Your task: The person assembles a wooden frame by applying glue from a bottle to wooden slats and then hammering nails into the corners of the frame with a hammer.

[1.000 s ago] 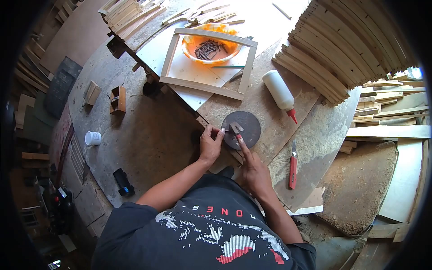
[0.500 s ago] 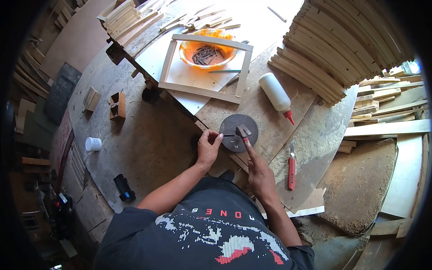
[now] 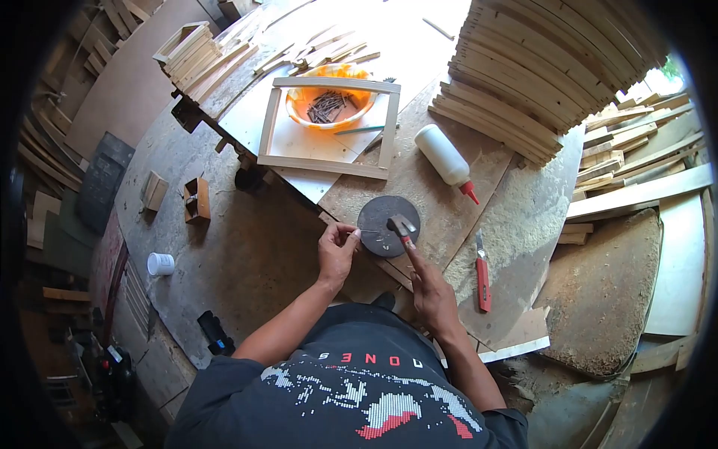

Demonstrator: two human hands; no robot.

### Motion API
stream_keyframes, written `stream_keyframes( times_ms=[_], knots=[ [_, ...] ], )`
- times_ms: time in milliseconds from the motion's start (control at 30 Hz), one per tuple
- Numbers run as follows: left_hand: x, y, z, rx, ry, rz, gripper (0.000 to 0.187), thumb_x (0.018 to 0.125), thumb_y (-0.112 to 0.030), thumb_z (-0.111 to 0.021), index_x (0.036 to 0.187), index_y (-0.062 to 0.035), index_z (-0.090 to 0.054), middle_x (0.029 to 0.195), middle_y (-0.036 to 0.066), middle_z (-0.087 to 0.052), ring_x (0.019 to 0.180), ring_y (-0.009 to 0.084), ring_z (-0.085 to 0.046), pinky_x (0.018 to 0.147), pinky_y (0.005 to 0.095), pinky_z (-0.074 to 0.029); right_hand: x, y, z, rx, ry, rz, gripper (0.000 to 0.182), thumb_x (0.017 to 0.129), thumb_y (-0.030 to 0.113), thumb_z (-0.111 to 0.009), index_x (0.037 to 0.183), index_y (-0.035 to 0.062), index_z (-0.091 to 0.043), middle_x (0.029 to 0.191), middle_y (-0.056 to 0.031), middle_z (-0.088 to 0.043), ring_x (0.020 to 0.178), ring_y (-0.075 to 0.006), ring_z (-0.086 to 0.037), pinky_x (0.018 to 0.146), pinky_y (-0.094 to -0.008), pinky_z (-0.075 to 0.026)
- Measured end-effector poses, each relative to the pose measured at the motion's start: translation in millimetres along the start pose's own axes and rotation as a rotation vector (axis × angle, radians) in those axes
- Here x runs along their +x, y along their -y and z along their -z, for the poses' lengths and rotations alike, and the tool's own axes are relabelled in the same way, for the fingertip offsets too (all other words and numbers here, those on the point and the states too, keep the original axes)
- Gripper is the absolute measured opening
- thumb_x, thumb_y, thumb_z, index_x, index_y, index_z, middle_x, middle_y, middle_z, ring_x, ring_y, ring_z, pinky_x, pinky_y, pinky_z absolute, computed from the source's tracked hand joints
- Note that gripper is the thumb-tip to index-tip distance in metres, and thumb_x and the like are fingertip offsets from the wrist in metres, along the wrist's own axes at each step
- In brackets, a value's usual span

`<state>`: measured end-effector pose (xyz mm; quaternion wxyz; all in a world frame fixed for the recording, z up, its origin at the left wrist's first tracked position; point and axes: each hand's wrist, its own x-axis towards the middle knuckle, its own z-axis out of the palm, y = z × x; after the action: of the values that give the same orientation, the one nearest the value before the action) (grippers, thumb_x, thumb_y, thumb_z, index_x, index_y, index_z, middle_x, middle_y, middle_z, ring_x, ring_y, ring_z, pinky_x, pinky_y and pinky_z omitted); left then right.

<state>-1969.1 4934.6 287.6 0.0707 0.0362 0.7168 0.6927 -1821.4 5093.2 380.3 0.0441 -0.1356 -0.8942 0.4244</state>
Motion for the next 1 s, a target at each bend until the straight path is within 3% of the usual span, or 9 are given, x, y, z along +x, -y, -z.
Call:
stream_keyframes(
  times_ms=[67,167,200,400,500,633,733,833,1000],
  knots=[
    [-5,-34,2,0.082,0.038,-0.095,0.01,0.089,-0.005,-0.067,0.098,-0.0029,-0.064,0.08,0.002,-0.064,0.066,0.0075,-0.057,0.058,0.0232,-0.047,-3,-2,4,0.048,-0.062,0.022,0.057,0.095,0.006,-0.053,0.146,0.0253,-0.04,0.102,-0.0196,-0.061,0.092,-0.0347,-0.064,0.081,-0.0411,-0.05],
    [-2,-45,5,0.36,0.215,-0.576,0.013,0.086,-0.003,-0.068,0.098,-0.0017,-0.064,0.083,0.007,-0.066,0.066,0.0151,-0.06,0.058,0.0275,-0.049,-6,-9,7,0.101,-0.113,0.053,0.057,0.095,0.004,-0.053,0.147,0.0228,-0.04,0.112,-0.02,-0.061,0.1,-0.0335,-0.063,0.086,-0.0389,-0.049],
    [0,-46,5,0.396,0.268,-0.678,0.015,0.083,-0.002,-0.069,0.097,-0.0019,-0.066,0.087,0.011,-0.067,0.068,0.0234,-0.062,0.062,0.0314,-0.051,-8,-13,9,0.101,-0.098,0.023,0.057,0.095,0.004,-0.053,0.147,0.0217,-0.04,0.115,-0.02,-0.061,0.103,-0.0332,-0.063,0.087,-0.0385,-0.049],
    [5,-35,-10,0.408,0.283,-0.664,0.011,0.086,-0.008,-0.067,0.094,-0.0003,-0.067,0.09,0.013,-0.068,0.078,0.0258,-0.065,0.069,0.0352,-0.051,-15,-12,14,0.086,-0.125,0.047,0.055,0.095,0.004,-0.052,0.147,0.0176,-0.039,0.122,-0.0201,-0.06,0.105,-0.0323,-0.063,0.088,-0.038,-0.048],
    [-2,-44,-10,0.458,0.274,-0.534,0.014,0.087,-0.012,-0.066,0.093,0.0011,-0.068,0.086,0.012,-0.069,0.074,0.0259,-0.065,0.069,0.0355,-0.051,-21,-15,13,0.049,-0.139,0.009,0.054,0.096,0.008,-0.054,0.147,0.0167,-0.039,0.117,-0.0201,-0.062,0.1,-0.0331,-0.064,0.085,-0.0381,-0.049],
    [-25,-42,5,0.463,0.471,-0.015,0.018,0.087,-0.016,-0.068,0.092,0.0017,-0.068,0.075,0.008,-0.068,0.064,0.0183,-0.063,0.063,0.0319,-0.05,-25,0,26,0.054,-0.034,-0.244,0.047,0.095,0.015,-0.057,0.141,0.0085,-0.045,0.111,-0.0202,-0.065,0.1,-0.0289,-0.065,0.086,-0.0357,-0.049],
    [-31,-13,8,0.335,0.503,0.244,0.02,0.089,-0.02,-0.069,0.089,0.0008,-0.068,0.071,0.002,-0.066,0.058,0.0087,-0.059,0.053,0.0263,-0.046,-27,-10,20,-0.021,-0.076,-0.037,0.041,0.094,0.017,-0.059,0.133,0.0077,-0.053,0.101,-0.0182,-0.067,0.086,-0.029,-0.065,0.079,-0.0363,-0.05],
    [-34,-13,2,0.065,0.418,0.433,0.021,0.091,-0.02,-0.068,0.087,-0.0001,-0.067,0.07,0.003,-0.065,0.054,0.0084,-0.058,0.048,0.0239,-0.045,-26,-6,17,-0.024,-0.017,-0.032,0.034,0.094,0.02,-0.059,0.126,0.0093,-0.057,0.103,-0.0192,-0.065,0.091,-0.0354,-0.066,0.076,-0.0389,-0.051],
    [-34,-15,-4,-0.102,0.371,0.536,0.02,0.092,-0.02,-0.067,0.086,-0.0008,-0.067,0.07,0.004,-0.064,0.052,0.0087,-0.057,0.046,0.0234,-0.045,-22,-1,11,-0.026,0.038,0.017,0.034,0.096,0.022,-0.057,0.128,0.0102,-0.056,0.105,-0.0193,-0.065,0.094,-0.037,-0.065,0.079,-0.0409,-0.051]
  ],
)
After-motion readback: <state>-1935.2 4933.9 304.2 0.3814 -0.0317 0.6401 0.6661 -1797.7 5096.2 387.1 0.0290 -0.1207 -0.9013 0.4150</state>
